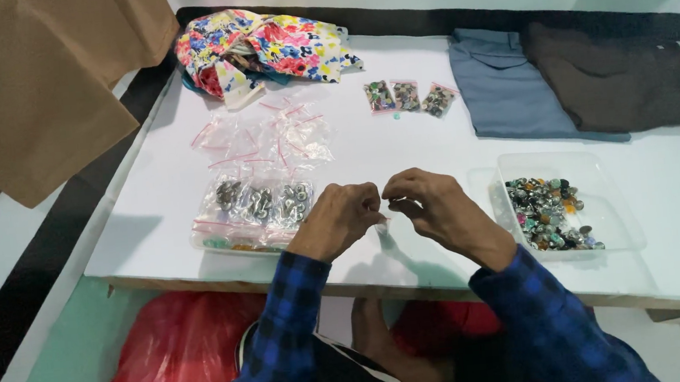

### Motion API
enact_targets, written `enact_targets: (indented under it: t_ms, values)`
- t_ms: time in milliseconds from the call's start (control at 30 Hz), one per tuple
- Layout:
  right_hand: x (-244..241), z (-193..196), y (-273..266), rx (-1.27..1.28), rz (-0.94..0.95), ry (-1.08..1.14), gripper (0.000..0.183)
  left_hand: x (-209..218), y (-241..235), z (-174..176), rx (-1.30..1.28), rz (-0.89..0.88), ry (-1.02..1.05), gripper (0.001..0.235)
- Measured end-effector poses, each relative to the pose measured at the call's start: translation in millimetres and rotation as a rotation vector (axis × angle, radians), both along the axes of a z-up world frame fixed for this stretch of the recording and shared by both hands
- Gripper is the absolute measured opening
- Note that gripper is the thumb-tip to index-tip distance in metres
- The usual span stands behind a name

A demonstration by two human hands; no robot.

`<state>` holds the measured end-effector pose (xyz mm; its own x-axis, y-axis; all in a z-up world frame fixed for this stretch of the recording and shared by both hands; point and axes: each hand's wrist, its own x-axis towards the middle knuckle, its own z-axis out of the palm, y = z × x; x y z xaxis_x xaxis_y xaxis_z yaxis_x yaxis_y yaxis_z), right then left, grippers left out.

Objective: Sorting small black buttons from a container and placing them into small plastic bags on a work table.

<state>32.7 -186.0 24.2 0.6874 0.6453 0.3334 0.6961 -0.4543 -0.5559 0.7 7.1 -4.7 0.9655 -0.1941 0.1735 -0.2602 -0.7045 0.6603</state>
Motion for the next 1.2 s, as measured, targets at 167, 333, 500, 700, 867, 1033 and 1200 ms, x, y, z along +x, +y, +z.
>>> enact_targets:
  t_ms: [167,333,500,700,867,1033,1200]
  values:
    - [-9.9,3.1,-0.8,-0.050,-0.014,0.001,0.029,4.2,3.0,-16.5,-0.015,0.007,-0.035,0.013]
    - [-18.8,-17.0,-6.0,0.066,-0.081,-0.115,0.055,2.2,0.2,-13.5,-0.030,0.004,-0.071,0.015]
    - [-19.7,-59.4,-4.5,0.176,-0.197,0.025,0.077,-5.3,-16.1,-13.7,-0.039,0.060,-0.093,0.015]
    - [-19.4,-39.7,-12.0,0.230,-0.160,0.171,0.075,-7.7,-21.6,0.4,0.091,0.132,-0.267,0.059]
    - [-20.5,-31.3,-21.0,0.230,-0.124,0.353,0.080,5.5,-28.6,-24.8,0.039,0.065,-0.249,0.033]
    - [-1.5,-67.4,-30.9,0.320,-0.140,0.520,0.081,9.6,-36.5,-43.1,-0.035,0.111,-0.305,0.013]
    - [15.0,-110.7,-33.7,0.477,-0.145,0.643,0.033,1.1,-45.5,-48.0,-0.124,0.225,-0.354,0.015]
